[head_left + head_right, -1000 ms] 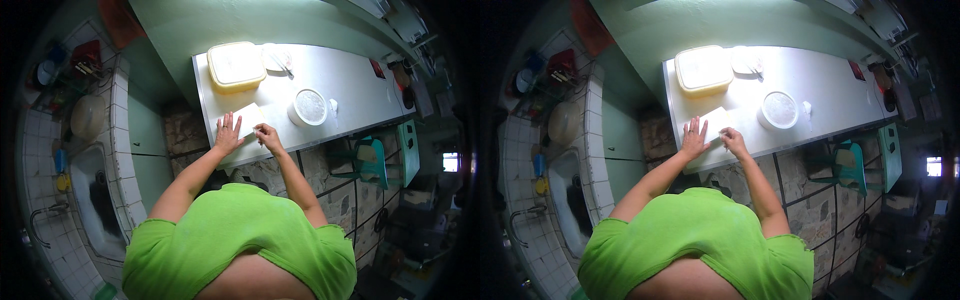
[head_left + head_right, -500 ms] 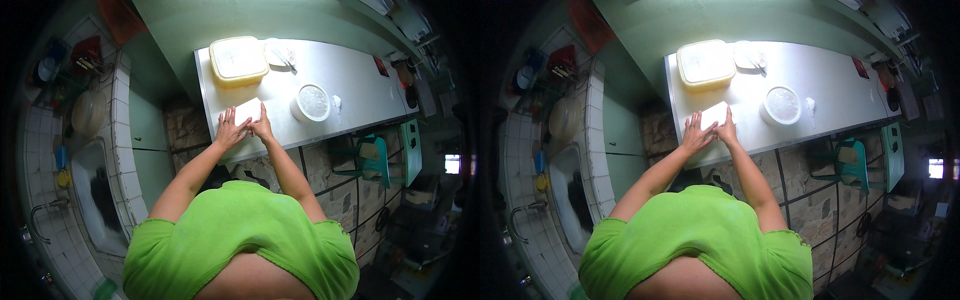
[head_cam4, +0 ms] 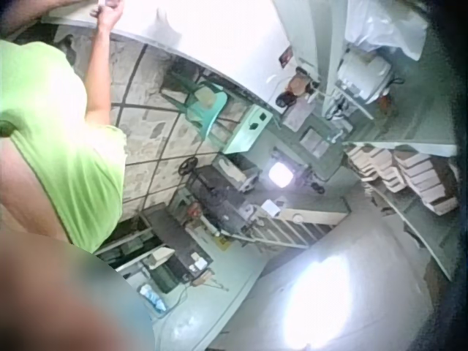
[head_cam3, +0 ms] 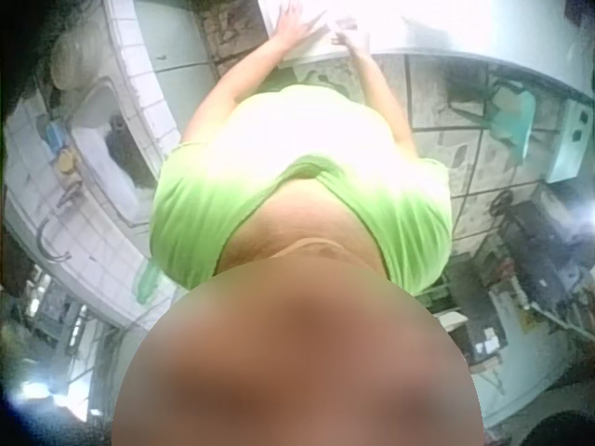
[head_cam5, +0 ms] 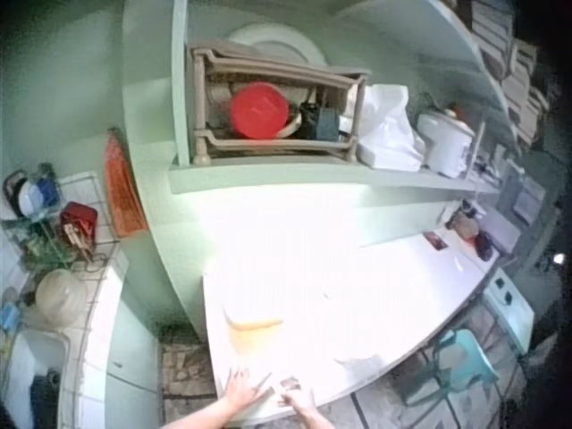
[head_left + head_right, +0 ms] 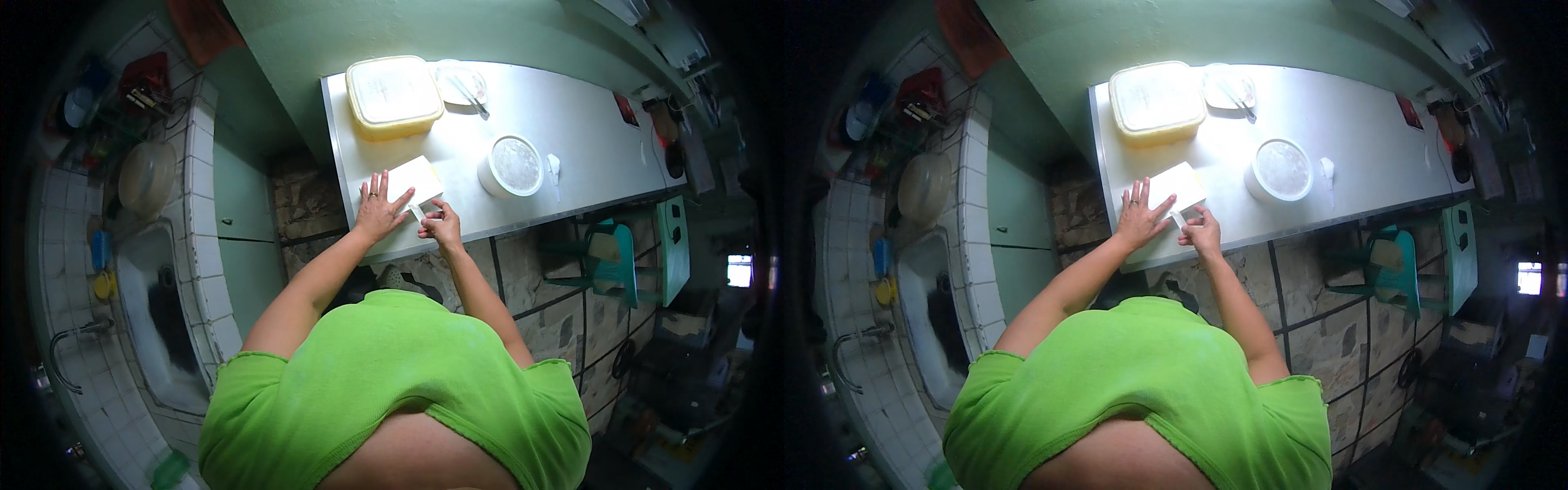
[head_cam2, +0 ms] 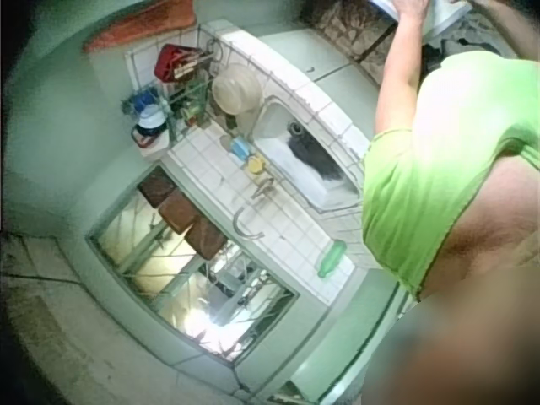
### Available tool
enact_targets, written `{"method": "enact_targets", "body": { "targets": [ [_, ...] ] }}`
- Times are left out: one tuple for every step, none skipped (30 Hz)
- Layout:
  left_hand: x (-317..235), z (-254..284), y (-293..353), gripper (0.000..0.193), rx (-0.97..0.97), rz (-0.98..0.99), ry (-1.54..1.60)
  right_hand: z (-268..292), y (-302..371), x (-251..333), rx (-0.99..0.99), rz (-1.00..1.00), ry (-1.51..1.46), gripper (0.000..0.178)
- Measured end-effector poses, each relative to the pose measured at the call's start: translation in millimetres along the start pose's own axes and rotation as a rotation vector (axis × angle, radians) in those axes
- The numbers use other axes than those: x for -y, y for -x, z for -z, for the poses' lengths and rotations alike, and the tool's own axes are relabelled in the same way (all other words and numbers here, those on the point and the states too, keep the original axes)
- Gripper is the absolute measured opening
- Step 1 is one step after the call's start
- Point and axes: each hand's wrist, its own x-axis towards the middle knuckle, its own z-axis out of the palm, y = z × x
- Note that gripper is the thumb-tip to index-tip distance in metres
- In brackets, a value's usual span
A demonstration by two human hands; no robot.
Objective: The person assembles a layered food item on a countertop. They place a rectangular container with sliced vegetables, add shredded meat from a bowl using tongs, then add fried onions from another container. The person closes the container, wraps it in paper, seals it with tape, and places it into a cardboard box.
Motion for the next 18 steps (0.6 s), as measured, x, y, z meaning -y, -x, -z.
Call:
{"method": "enact_targets", "body": {
  "targets": [
    [0,-1,0,0.064,-0.012,0.0,0.005,5,-3,-3,0.022,-0.033,-0.019,0.049],
    [-1,-1,0,0.064,-0.006,0.0,0.007,10,-6,-5,0.045,-0.074,0.042,0.042],
    [0,-1,-1,0.063,-0.002,0.0,0.008,13,-9,-7,0.069,-0.113,0.102,0.036],
    [0,-1,-1,0.063,-0.006,-0.003,0.008,15,-12,-8,0.074,-0.156,0.187,0.031],
    [0,-1,-1,0.062,-0.01,-0.005,0.007,17,-13,-11,0.062,-0.143,0.205,0.022],
    [0,-1,-1,0.062,-0.008,-0.006,0.003,17,-14,-12,0.065,-0.123,0.175,0.022],
    [0,0,-1,0.062,-0.018,-0.007,0.01,17,-15,-14,0.053,-0.119,0.17,0.023],
    [0,1,-1,0.061,-0.021,-0.008,0.014,16,-15,-16,0.03,-0.124,0.178,0.023],
    [0,2,-1,0.061,0.003,-0.01,0.014,14,-16,-17,0.03,-0.12,0.171,0.024],
    [-1,3,0,0.06,-0.024,-0.011,0.017,12,-16,-19,0.018,-0.123,0.178,0.024],
    [-1,4,0,0.06,-0.024,-0.013,0.016,10,-17,-20,-0.005,-0.138,0.188,0.025],
    [-1,4,0,0.06,-0.022,-0.015,-0.001,7,-19,-20,0.016,-0.123,0.197,0.024],
    [-1,5,-1,0.059,-0.02,-0.012,-0.004,3,-23,-20,0.026,-0.119,0.207,0.024],
    [0,5,-2,0.059,-0.015,-0.008,-0.023,0,-27,-20,0.018,-0.129,0.232,0.024],
    [1,4,-3,0.058,-0.026,-0.018,-0.034,-2,-31,-19,0.037,-0.147,0.206,0.021],
    [5,2,-7,0.057,0.04,0.028,0.05,-6,-36,-18,0.039,-0.178,0.194,0.018],
    [14,2,-16,0.056,0.089,0.062,0.139,-7,-42,-16,0.03,-0.217,0.193,0.015],
    [25,2,-27,0.055,0.138,0.097,0.228,-7,-48,-13,0.053,-0.232,0.203,0.013]
  ]
}}
